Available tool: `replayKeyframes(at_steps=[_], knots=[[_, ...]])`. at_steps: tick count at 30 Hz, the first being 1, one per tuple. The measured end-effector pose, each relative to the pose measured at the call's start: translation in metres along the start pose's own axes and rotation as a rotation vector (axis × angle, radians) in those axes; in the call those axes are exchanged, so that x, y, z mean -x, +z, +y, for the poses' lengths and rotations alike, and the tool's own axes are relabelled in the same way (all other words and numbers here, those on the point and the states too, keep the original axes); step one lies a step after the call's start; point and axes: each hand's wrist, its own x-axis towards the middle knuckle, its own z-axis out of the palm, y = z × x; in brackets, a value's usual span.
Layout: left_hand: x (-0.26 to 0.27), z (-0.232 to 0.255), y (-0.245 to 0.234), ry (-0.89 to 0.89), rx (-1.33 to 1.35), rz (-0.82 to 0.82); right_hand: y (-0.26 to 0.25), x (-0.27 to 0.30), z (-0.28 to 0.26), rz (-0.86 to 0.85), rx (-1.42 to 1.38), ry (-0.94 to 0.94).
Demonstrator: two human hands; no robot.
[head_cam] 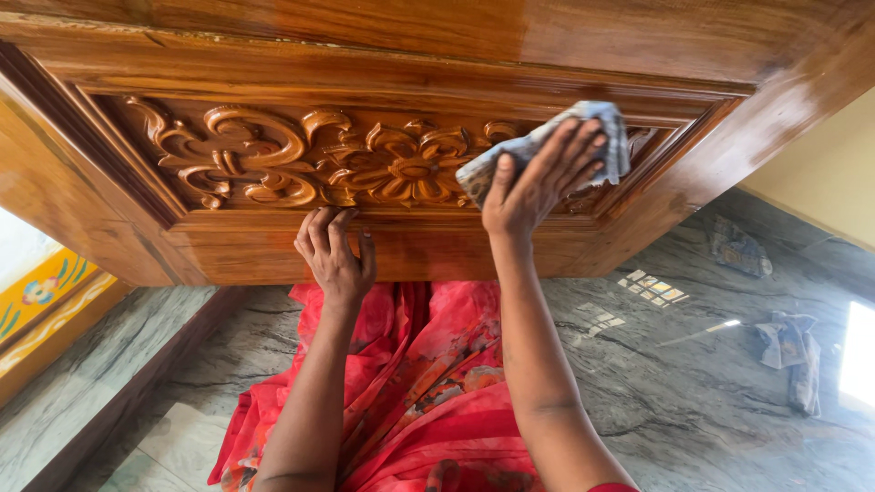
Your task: The person wipes the carved details of a wooden door by hand with a cloth, moving across different sections of the design.
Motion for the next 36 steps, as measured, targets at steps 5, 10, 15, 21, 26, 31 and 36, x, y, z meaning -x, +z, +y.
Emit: replayKeyframes(at_steps=[5,10,15,21,26,31,36], knots=[[-0.001,0.000,-0.002,-0.005,-0.007,-0.019,0.003,0.022,-0.026,-0.046,-0.056,-0.047],[0.000,0.001,-0.002,-0.008,-0.018,-0.011,0.010,0.020,-0.034,-0.081,-0.058,-0.147],[-0.001,0.001,-0.004,0.003,-0.028,-0.030,0.017,0.016,-0.014,-0.141,0.077,-0.317],[0.001,0.000,-0.001,0.004,-0.042,-0.019,0.005,-0.001,0.018,0.070,0.099,-0.172],[0.002,0.000,0.002,0.007,-0.043,-0.004,-0.016,0.007,0.026,0.020,0.052,0.035],[0.003,0.001,0.006,0.003,-0.032,0.006,-0.011,0.037,0.034,0.002,0.101,0.007],[0.003,0.002,0.002,0.001,-0.034,-0.013,-0.017,0.040,0.056,0.030,-0.053,0.124]])
